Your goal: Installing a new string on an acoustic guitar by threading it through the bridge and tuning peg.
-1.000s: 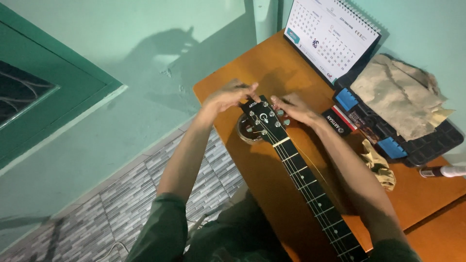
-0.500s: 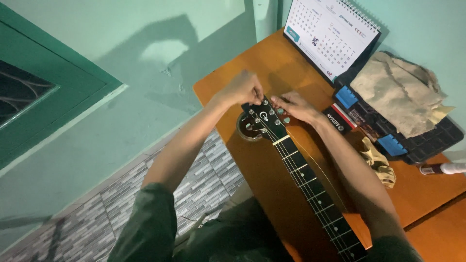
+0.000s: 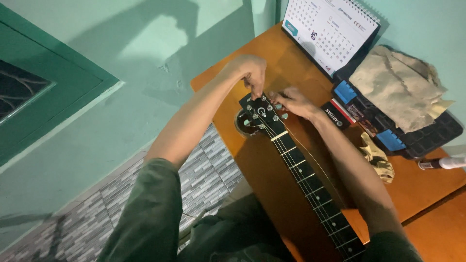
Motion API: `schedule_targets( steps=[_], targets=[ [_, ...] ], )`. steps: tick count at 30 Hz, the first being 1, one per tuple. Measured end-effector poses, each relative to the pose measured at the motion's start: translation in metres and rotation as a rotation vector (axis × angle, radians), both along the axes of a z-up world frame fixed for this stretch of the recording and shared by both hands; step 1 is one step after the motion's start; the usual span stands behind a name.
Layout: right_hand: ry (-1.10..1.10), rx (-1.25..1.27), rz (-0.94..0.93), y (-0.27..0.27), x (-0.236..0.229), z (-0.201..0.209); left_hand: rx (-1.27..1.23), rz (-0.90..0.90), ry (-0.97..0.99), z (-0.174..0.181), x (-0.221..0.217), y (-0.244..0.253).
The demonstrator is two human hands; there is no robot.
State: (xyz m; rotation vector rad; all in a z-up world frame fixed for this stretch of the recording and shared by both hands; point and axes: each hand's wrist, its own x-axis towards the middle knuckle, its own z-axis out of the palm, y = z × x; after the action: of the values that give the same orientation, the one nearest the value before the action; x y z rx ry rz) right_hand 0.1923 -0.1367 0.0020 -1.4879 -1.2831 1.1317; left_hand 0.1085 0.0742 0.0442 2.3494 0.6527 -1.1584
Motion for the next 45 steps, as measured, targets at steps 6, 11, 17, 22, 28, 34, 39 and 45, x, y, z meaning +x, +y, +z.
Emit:
schedule_targets(
  steps=[6,11,17,22,28,34,39,45],
  targets=[
    [0.0,0.003,0.005,0.002,0.001,-0.003,0.022,-0.059,0.055,0.036,-0.004,-0.022],
    [-0.004,-0.007,0.007,0.001,0.001,-0.006,-0.042,0.001,0.065,0.06,-0.01,-0.033],
    [0.009,-0.004,-0.004,0.0,-0.003,0.001,-0.059,-0.003,-0.028,0.049,-0.015,-0.03],
    [0.006,-0.005,-0.061,-0.002,0.001,-0.012,0.331,-0.031,-0.697,-0.006,-0.056,-0.042],
    [0.062,0.027,0.009,0.006,0.007,-0.023,-0.004,0.233,-1.174,-0.022,-0.109,-0.061],
    [0.0,-0.018,0.015,0.01,0.012,-0.038,0.168,0.282,-1.206,-0.043,-0.096,-0.065],
    [-0.115,0.323,0.077,0.012,0.008,-0.035,0.124,0.31,-1.227,-0.053,-0.093,-0.059],
    [-0.614,0.805,0.094,0.023,0.023,-0.069,0.137,0.303,-1.249,-0.055,-0.094,-0.061]
  ],
)
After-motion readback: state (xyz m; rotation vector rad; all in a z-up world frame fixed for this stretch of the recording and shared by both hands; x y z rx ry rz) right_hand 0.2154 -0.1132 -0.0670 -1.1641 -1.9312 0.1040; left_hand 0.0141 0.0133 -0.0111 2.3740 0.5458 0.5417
